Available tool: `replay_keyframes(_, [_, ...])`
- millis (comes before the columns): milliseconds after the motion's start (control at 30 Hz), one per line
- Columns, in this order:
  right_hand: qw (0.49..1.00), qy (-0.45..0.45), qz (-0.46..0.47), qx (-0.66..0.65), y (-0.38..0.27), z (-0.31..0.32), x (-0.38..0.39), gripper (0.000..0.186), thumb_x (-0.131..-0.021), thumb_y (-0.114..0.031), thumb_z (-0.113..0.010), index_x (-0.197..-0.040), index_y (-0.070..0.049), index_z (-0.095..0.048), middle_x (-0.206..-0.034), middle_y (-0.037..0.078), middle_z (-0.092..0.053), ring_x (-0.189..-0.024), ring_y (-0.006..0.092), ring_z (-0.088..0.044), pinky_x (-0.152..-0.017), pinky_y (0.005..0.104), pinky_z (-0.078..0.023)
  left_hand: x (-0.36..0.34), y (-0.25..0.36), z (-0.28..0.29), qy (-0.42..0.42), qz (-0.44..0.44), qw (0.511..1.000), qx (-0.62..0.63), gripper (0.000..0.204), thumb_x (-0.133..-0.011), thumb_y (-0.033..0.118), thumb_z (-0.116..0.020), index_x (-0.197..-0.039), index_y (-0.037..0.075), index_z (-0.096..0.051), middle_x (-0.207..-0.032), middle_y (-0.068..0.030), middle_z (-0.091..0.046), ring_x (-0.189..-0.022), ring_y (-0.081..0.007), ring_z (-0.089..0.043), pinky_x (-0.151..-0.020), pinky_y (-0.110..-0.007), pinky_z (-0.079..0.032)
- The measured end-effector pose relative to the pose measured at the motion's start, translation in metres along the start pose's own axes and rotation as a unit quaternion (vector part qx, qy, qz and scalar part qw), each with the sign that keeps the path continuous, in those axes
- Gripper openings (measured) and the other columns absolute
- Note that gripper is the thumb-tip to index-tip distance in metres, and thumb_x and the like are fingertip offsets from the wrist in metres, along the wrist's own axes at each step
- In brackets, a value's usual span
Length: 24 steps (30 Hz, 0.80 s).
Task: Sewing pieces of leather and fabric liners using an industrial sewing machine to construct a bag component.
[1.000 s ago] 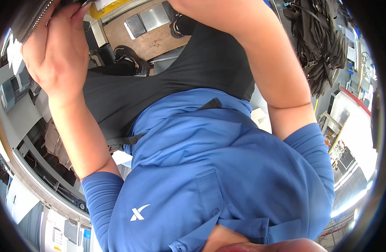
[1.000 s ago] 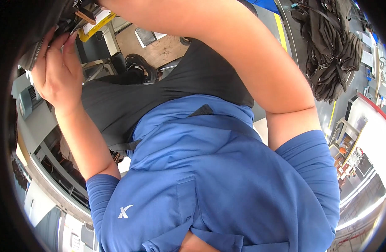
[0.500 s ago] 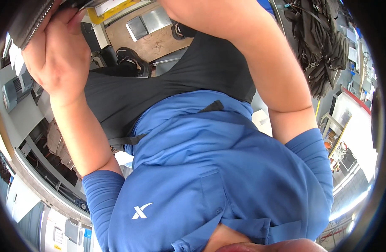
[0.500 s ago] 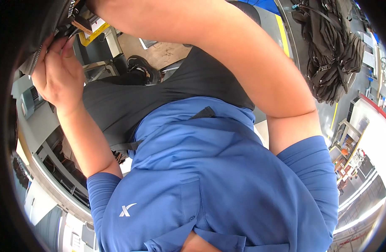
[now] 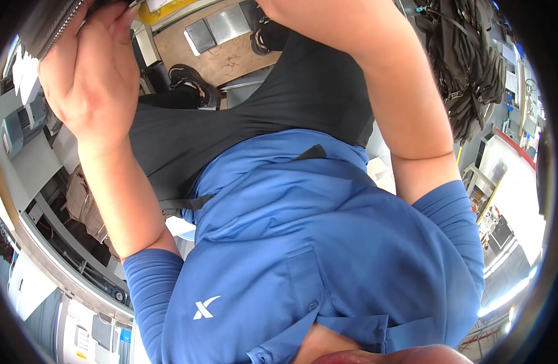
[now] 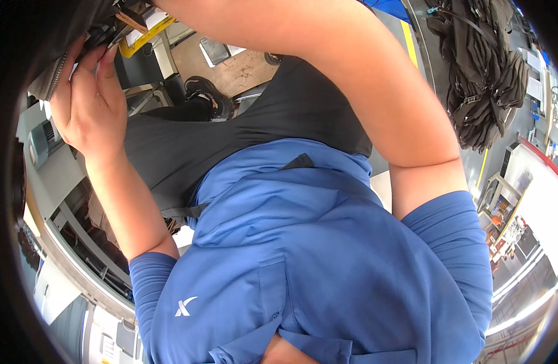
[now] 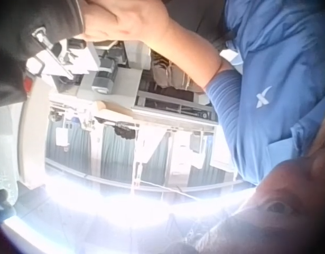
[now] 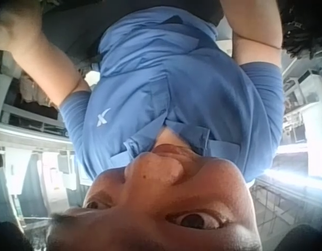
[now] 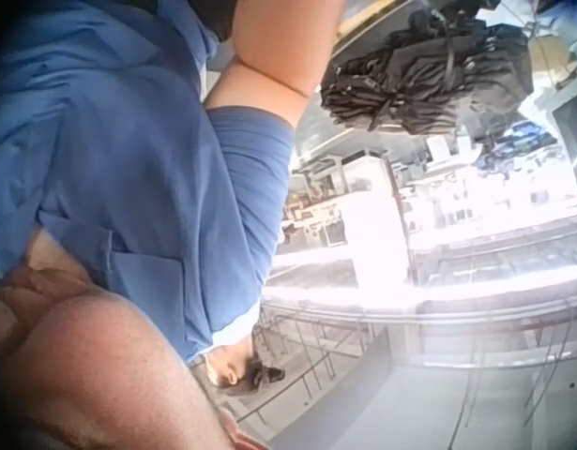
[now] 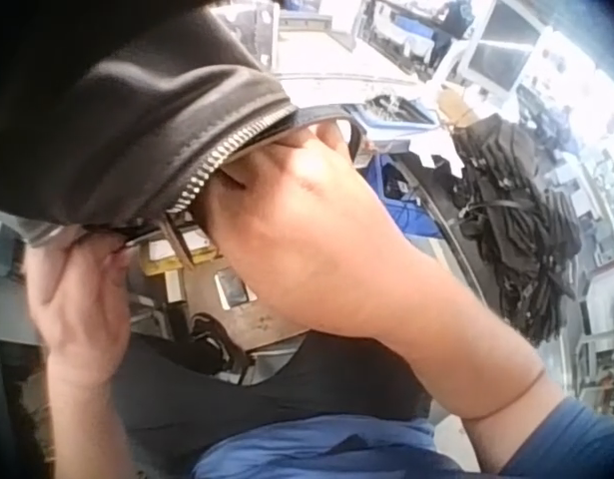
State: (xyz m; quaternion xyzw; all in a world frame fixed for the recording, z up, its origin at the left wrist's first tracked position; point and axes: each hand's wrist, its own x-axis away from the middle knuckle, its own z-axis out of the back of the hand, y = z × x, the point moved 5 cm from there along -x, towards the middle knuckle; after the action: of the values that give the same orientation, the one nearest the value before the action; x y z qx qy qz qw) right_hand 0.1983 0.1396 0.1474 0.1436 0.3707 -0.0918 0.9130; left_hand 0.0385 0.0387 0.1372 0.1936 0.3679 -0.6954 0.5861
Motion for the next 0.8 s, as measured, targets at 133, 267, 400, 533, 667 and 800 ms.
replay_keyframes(133, [1.0,0.011,-0.01,-0.017,0.005,-0.008,0.005,0.015,-0.073,-0.012,-0.06,-0.082,0.0,-0.063,-0.091,0.014,-0.063,-0.088,0.0321,-0.062,-0.076,0.0458,-0.043,-0.001,0.001,0.0,0.002,-0.002,1.0,-0.006,0.009,-0.084,0.017,-0.081,-0.088,0.009,-0.077,-0.11,-0.0017,-0.074,-0.096,-0.0165,-0.068,-0.085,-0.027,-0.054])
replay_keyframes(267, [0.998,-0.035,-0.027,-0.049,0.004,-0.005,0.001,0.012,-0.072,-0.011,-0.062,-0.078,-0.001,-0.062,-0.086,0.014,-0.062,-0.081,0.0321,-0.063,-0.071,0.0458,-0.044,0.001,-0.002,-0.003,0.006,-0.01,1.0,-0.02,0.01,-0.084,0.018,-0.081,-0.089,0.01,-0.078,-0.11,-0.002,-0.074,-0.097,-0.0168,-0.068,-0.084,-0.027,-0.054])
replay_keyframes(400, [0.996,-0.051,-0.044,-0.054,-0.001,0.003,-0.006,0.01,-0.072,-0.011,-0.063,-0.076,-0.002,-0.061,-0.083,0.013,-0.062,-0.077,0.0315,-0.063,-0.068,0.0458,-0.044,0.004,-0.004,-0.004,0.02,-0.005,1.0,-0.009,0.012,-0.084,0.019,-0.081,-0.089,0.009,-0.077,-0.109,-0.005,-0.074,-0.097,-0.0193,-0.068,-0.084,-0.03,-0.054])
replay_keyframes(533, [0.988,0.051,-0.034,-0.141,-0.009,-0.001,0.016,0.03,-0.073,-0.021,-0.073,-0.099,-0.005,-0.071,-0.113,0.017,-0.064,-0.107,0.0358,-0.06,-0.084,0.054,-0.044,0.026,-0.004,-0.004,0.029,-0.015,0.999,0.026,0.013,-0.085,0.013,-0.079,-0.093,0.005,-0.077,-0.107,-0.0124,-0.074,-0.097,-0.029,-0.07,-0.087,-0.035,-0.055])
replay_keyframes(667, [0.968,0.071,-0.131,-0.204,-0.041,0.034,0.046,0.013,-0.064,-0.011,-0.075,-0.072,-0.004,-0.066,-0.068,0.005,-0.056,-0.062,0.0232,-0.058,-0.063,0.0363,-0.047,0.06,0.003,0.008,0.021,0.074,0.987,0.142,0.025,-0.082,0.012,-0.075,-0.103,-0.001,-0.074,-0.108,-0.0178,-0.075,-0.099,-0.0382,-0.072,-0.092,-0.041,-0.054])
replay_keyframes(800, [0.95,0.052,-0.159,-0.265,-0.024,0.08,0.071,0.006,-0.066,-0.008,-0.07,-0.07,-0.006,-0.065,-0.064,0.006,-0.055,-0.057,0.0239,-0.055,-0.053,0.0347,-0.044,0.08,-0.036,0.009,0.076,0.26,0.899,0.344,0.038,-0.09,0.031,-0.072,-0.101,-0.005,-0.068,-0.114,-0.0224,-0.066,-0.103,-0.0371,-0.064,-0.095,-0.047,-0.05])
